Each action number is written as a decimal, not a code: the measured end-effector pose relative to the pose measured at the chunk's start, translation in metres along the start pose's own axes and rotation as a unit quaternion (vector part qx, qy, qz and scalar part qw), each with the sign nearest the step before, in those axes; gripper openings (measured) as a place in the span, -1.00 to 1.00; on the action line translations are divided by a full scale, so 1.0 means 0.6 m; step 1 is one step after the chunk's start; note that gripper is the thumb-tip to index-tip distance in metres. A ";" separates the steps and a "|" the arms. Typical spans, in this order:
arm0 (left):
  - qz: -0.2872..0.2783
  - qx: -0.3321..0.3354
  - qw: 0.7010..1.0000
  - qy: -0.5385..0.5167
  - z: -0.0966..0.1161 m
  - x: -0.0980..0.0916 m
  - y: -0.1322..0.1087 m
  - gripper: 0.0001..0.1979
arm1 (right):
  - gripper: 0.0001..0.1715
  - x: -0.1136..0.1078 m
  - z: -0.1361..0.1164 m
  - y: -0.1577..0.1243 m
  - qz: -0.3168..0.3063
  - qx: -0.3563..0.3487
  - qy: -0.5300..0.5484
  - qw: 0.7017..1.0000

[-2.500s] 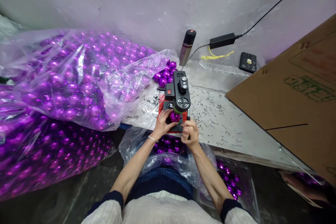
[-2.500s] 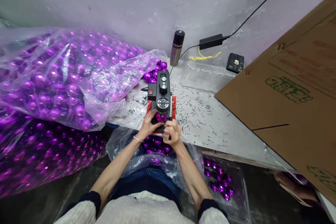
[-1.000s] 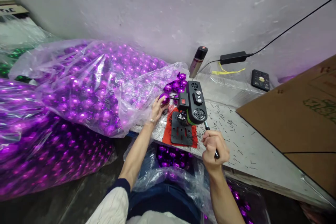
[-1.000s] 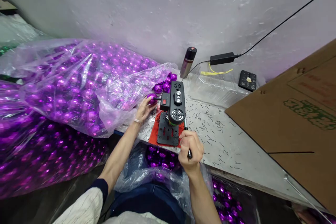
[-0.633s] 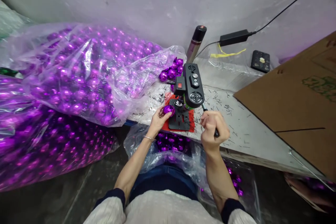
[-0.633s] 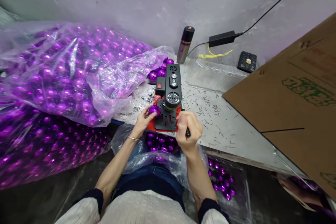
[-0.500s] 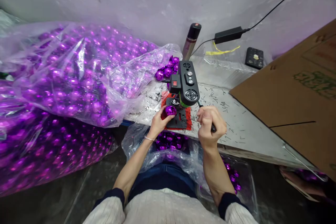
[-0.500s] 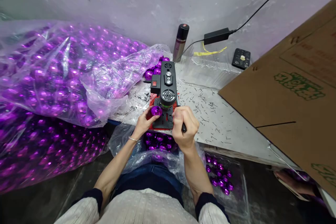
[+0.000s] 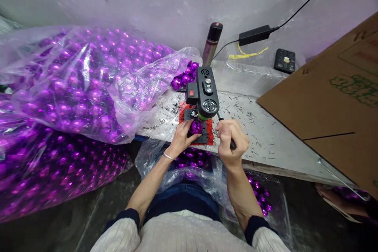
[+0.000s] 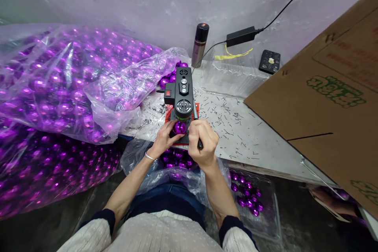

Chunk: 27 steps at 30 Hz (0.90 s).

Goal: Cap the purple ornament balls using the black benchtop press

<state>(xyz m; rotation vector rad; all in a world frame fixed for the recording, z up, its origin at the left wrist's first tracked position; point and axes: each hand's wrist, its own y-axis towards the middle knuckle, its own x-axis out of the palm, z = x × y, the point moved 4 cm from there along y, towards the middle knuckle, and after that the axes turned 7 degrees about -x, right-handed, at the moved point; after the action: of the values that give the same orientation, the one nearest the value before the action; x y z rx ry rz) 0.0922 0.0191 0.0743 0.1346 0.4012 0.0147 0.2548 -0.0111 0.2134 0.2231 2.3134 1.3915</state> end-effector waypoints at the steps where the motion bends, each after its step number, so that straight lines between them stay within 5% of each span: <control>1: 0.001 -0.002 1.000 -0.006 0.000 -0.002 -0.002 -0.40 | -0.68 0.000 0.000 -0.001 -0.002 -0.002 0.001 1.000; 17: 0.005 -0.067 0.993 -0.096 -0.005 -0.007 0.020 -0.43 | -0.70 0.001 0.001 -0.005 -0.002 -0.012 -0.011 1.000; 23: 0.008 -0.211 0.943 -0.257 -0.035 -0.015 0.030 -0.48 | -0.71 0.002 0.003 -0.008 -0.009 -0.016 -0.007 1.000; 27: -0.023 -0.215 0.929 -0.302 -0.045 -0.017 0.033 -0.47 | -0.71 0.002 0.003 -0.008 -0.003 -0.012 -0.007 1.000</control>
<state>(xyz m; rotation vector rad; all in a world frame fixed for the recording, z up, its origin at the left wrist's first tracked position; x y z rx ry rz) 0.0727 0.0420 0.0565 -0.3031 -0.2213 0.0132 0.2553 -0.0116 0.2079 0.2172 2.2815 1.4097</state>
